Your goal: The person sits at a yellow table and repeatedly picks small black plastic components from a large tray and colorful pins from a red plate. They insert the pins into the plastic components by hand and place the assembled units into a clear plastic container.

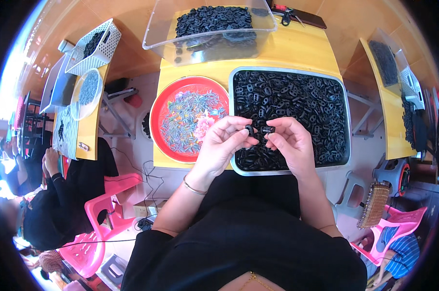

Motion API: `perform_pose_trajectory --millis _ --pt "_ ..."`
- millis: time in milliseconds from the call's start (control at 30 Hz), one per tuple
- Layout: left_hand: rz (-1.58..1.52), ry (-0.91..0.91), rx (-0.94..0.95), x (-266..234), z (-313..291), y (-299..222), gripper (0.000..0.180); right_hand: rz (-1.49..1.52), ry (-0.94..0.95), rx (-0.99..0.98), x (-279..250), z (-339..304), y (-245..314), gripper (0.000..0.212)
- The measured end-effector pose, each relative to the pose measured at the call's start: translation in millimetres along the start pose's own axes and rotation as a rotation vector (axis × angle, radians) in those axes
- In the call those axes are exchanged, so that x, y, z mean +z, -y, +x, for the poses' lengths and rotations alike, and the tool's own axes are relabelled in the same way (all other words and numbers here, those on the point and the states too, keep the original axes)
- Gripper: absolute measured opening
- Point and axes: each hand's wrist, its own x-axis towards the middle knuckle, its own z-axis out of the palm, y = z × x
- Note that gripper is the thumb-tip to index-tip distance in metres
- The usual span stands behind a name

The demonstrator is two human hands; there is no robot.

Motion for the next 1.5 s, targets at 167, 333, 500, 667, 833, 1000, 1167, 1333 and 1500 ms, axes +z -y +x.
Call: perform_pose_trajectory --millis 167,333,500,667,833,1000,1167,1333,1500 --pt "-0.018 -0.001 -0.009 1 0 2 0.021 -0.006 -0.017 -0.039 -1 1 -6 0.018" --pt "-0.022 -0.012 0.001 0 0 3 0.023 0.005 -0.003 0.006 -1 0 -6 0.022" --pt "0.024 -0.014 0.021 0 1 3 0.024 -0.023 -0.011 0.006 0 1 -6 0.025" --pt "0.081 0.0 0.043 2 0 4 0.024 0.001 -0.022 -0.009 -1 2 -7 0.024" --pt "0.105 0.004 0.042 4 0 4 0.024 -0.01 -0.028 -0.014 0 2 -9 0.023" --pt "0.107 -0.005 0.031 3 0 6 0.023 0.015 -0.01 -0.042 0 3 -12 0.018" --pt "0.1 0.011 0.036 3 0 6 0.023 0.023 -0.007 -0.051 0 3 -14 0.017" --pt "0.121 0.017 0.059 2 1 7 0.022 0.035 -0.029 -0.04 2 3 -14 0.017" --pt "0.181 -0.011 0.105 6 1 6 0.023 0.038 -0.021 -0.07 4 5 -14 0.018"
